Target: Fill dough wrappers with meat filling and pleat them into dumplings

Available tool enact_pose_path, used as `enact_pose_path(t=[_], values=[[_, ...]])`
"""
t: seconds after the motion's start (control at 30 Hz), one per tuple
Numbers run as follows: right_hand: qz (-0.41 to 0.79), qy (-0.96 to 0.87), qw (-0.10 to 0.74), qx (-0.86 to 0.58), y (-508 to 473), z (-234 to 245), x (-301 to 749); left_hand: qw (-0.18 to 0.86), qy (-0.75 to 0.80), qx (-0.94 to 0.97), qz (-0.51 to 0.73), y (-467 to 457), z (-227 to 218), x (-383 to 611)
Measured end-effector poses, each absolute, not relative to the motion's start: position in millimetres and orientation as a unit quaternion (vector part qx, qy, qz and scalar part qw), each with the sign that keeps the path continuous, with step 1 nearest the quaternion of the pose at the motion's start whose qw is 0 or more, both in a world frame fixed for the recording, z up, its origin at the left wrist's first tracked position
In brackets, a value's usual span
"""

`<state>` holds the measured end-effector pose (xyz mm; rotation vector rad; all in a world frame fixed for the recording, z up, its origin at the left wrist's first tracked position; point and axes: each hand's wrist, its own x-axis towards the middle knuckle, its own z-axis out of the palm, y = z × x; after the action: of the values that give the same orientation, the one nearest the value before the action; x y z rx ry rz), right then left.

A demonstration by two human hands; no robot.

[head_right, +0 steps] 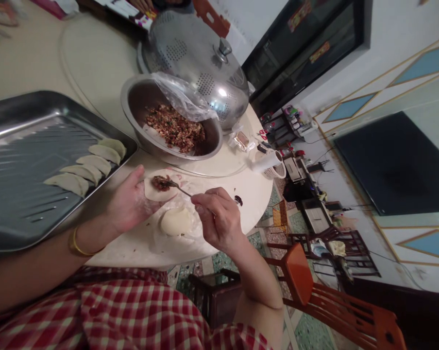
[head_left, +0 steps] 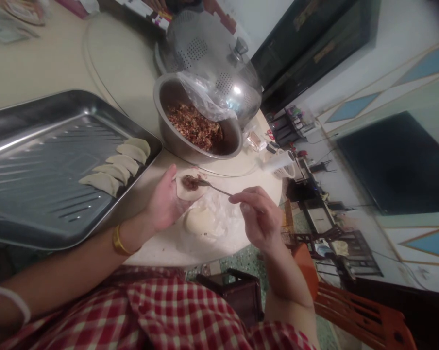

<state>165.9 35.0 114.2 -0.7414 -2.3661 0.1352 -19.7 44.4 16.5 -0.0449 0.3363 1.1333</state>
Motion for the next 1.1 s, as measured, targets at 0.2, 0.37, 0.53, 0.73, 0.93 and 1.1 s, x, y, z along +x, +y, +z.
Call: enact_pose_path(t=[0.2, 0.37, 0.53, 0.73, 0.93, 1.1], values=[[0.059, -0.907, 0.33, -0.255, 34, 120, 171, 0.84, 0.177, -0.052, 0.51, 45, 22, -21], [0.044, -0.917, 0.331, -0.219, 37, 114, 169, 0.83, 0.21, -0.031, 0.515, 44, 24, -22], [0.015, -0.933, 0.302, -0.194, 42, 108, 165, 0.837, 0.199, -0.022, 0.51, 42, 24, -22], [0.029, -0.915, 0.334, -0.223, 41, 115, 171, 0.829, 0.211, -0.04, 0.516, 43, 29, -21], [0.036, -0.926, 0.311, -0.211, 41, 112, 171, 0.823, 0.207, -0.042, 0.527, 44, 26, -21], [0.057, -0.905, 0.354, -0.231, 41, 113, 178, 0.818, 0.211, -0.055, 0.533, 45, 26, -21]])
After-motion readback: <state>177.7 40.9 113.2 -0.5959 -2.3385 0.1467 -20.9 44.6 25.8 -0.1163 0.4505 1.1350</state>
